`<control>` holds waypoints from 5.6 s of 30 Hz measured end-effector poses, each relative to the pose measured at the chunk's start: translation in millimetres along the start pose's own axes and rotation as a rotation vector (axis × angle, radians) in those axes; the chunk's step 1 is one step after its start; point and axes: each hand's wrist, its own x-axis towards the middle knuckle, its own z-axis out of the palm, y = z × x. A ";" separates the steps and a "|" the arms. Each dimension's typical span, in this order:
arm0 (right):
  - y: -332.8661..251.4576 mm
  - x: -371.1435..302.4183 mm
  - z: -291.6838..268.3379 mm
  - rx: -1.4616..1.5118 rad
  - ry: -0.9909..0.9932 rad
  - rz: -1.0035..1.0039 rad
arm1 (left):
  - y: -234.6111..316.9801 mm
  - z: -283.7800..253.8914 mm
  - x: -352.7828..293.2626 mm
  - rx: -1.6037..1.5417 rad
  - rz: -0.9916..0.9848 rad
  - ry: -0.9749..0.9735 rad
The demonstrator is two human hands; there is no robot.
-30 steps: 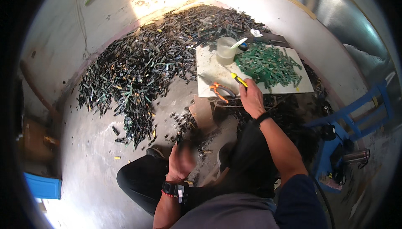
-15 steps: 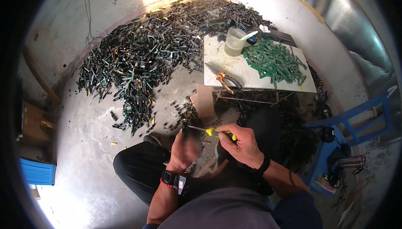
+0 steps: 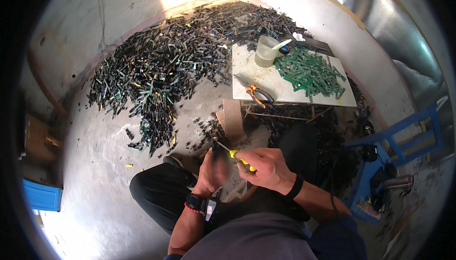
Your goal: The person sits on the floor and uses pliers to remove components from small green circuit boards. The removed parts are dropped onto a large pile on the floor, while the processed boards are placed on a nearby table.
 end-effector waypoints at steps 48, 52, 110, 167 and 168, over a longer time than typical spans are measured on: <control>178.2 171.5 12.1 1.149 0.475 0.740 | 80.1 94.4 142.7 0.091 -0.280 -0.038; 167.5 162.4 7.4 1.109 0.444 0.684 | 82.8 95.8 143.3 0.098 -0.282 -0.064; 168.7 183.0 22.2 0.818 0.504 0.666 | 80.3 96.3 144.7 0.011 -0.298 -0.042; 166.2 74.3 -5.1 -0.458 -0.274 0.525 | 74.5 96.8 140.1 0.074 -0.186 0.110; 166.3 74.4 -2.6 -0.463 -0.237 0.517 | 74.3 97.3 139.4 0.073 -0.186 0.109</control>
